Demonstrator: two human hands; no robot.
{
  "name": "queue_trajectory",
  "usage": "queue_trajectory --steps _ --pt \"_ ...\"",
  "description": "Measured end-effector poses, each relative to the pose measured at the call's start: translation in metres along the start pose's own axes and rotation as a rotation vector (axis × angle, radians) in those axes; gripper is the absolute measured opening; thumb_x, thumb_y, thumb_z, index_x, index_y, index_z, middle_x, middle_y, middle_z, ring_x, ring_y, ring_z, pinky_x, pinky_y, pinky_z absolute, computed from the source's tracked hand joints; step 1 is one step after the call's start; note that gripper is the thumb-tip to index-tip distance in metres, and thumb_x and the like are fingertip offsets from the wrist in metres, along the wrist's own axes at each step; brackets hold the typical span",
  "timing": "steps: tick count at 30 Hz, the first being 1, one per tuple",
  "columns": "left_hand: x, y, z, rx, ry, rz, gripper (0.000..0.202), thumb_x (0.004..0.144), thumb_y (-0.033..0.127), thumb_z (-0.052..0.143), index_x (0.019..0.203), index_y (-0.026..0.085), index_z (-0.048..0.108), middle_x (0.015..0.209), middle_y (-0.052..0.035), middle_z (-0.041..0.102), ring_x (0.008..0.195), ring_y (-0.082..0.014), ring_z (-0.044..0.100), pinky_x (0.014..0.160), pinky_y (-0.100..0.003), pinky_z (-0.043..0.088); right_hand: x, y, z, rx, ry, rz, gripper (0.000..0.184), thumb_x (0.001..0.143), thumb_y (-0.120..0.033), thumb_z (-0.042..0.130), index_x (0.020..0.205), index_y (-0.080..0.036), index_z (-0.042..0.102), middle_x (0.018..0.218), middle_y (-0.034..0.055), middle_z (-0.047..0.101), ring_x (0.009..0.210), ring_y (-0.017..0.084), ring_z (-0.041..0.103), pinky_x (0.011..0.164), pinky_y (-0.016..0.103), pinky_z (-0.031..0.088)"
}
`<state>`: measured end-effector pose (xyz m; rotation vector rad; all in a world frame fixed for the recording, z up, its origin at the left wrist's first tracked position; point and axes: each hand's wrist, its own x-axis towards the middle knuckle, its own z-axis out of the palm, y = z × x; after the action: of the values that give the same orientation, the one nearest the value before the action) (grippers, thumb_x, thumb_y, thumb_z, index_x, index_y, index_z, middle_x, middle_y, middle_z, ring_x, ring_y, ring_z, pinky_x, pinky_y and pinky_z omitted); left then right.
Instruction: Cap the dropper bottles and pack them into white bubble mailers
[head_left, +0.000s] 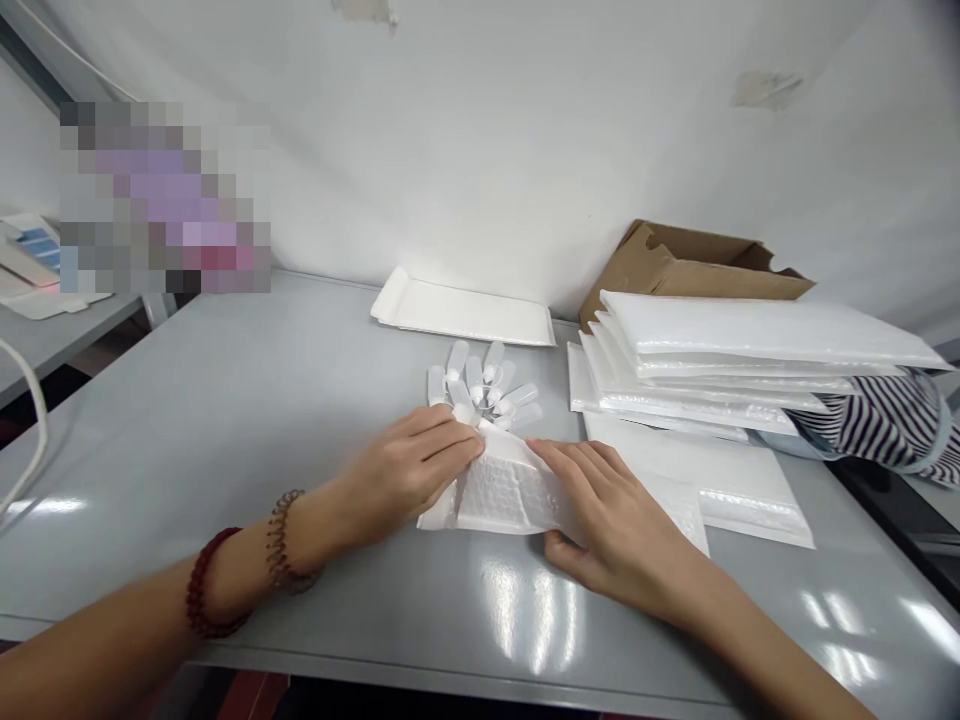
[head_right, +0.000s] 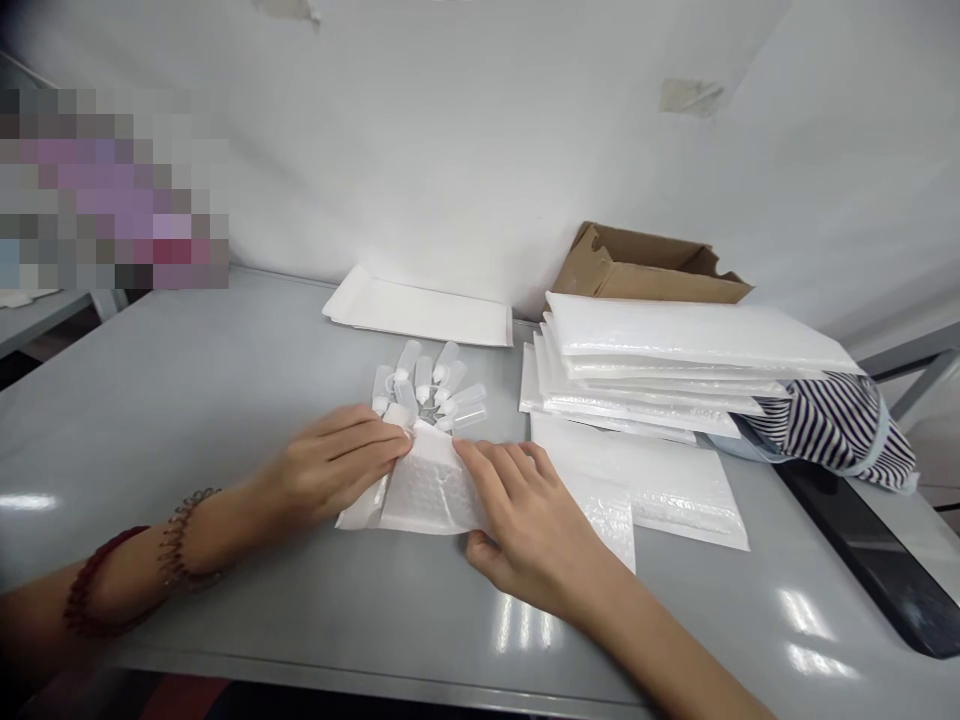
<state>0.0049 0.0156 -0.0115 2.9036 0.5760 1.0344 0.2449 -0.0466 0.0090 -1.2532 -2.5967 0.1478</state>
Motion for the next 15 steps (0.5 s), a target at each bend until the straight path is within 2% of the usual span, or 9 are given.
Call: queue_trajectory --steps 3,7,9,12,15 --pt "0.0 0.008 0.003 0.013 0.115 -0.01 0.017 0.088 0.0 0.053 0.099 0.011 0.056 0.086 -0.0083 0.069 0.082 -0.0204 0.062 0.074 -0.034 0.056 0.0 -0.001 0.002 -0.003 -0.003 -0.005 0.066 0.071 -0.011 0.053 0.134 -0.007 0.035 0.118 0.0164 0.057 0.101 0.028 0.053 0.088 0.046 0.045" --pt "-0.004 0.016 0.008 -0.055 0.176 -0.058 0.021 0.089 -0.001 0.049 0.104 0.014 0.052 0.085 -0.0055 0.068 0.086 -0.0181 0.066 0.076 -0.029 0.059 -0.001 -0.003 0.004 -0.019 0.018 -0.01 0.067 0.071 -0.011 0.054 0.135 -0.008 0.033 0.119 0.0164 0.057 0.1 0.028 0.053 0.086 0.045 0.046" --pt "-0.005 0.019 0.011 -0.086 0.173 -0.1 0.024 0.089 -0.001 0.047 0.108 0.014 0.05 0.092 -0.0059 0.068 0.087 -0.0162 0.067 0.077 -0.026 0.059 -0.001 -0.002 0.004 -0.023 0.031 -0.012 0.068 0.071 -0.011 0.054 0.135 -0.008 0.033 0.119 0.0161 0.057 0.099 0.028 0.053 0.086 0.044 0.046" --pt "-0.004 0.022 0.013 -0.149 0.14 -0.176 0.022 0.09 0.002 0.043 0.109 0.013 0.046 0.104 -0.0112 0.065 0.092 -0.0158 0.068 0.071 -0.02 0.06 -0.001 -0.001 0.003 -0.03 0.048 -0.006 0.068 0.071 -0.011 0.055 0.135 -0.008 0.032 0.119 0.0164 0.057 0.1 0.028 0.053 0.085 0.044 0.046" --pt "-0.003 0.02 0.01 -0.292 0.026 -0.2 0.023 0.09 0.006 0.04 0.112 0.013 0.041 0.116 -0.0156 0.06 0.097 -0.0164 0.068 0.072 -0.021 0.06 -0.002 0.001 0.001 -0.035 0.026 0.019 0.069 0.071 -0.011 0.054 0.136 -0.009 0.03 0.12 0.0167 0.057 0.1 0.028 0.054 0.085 0.045 0.046"
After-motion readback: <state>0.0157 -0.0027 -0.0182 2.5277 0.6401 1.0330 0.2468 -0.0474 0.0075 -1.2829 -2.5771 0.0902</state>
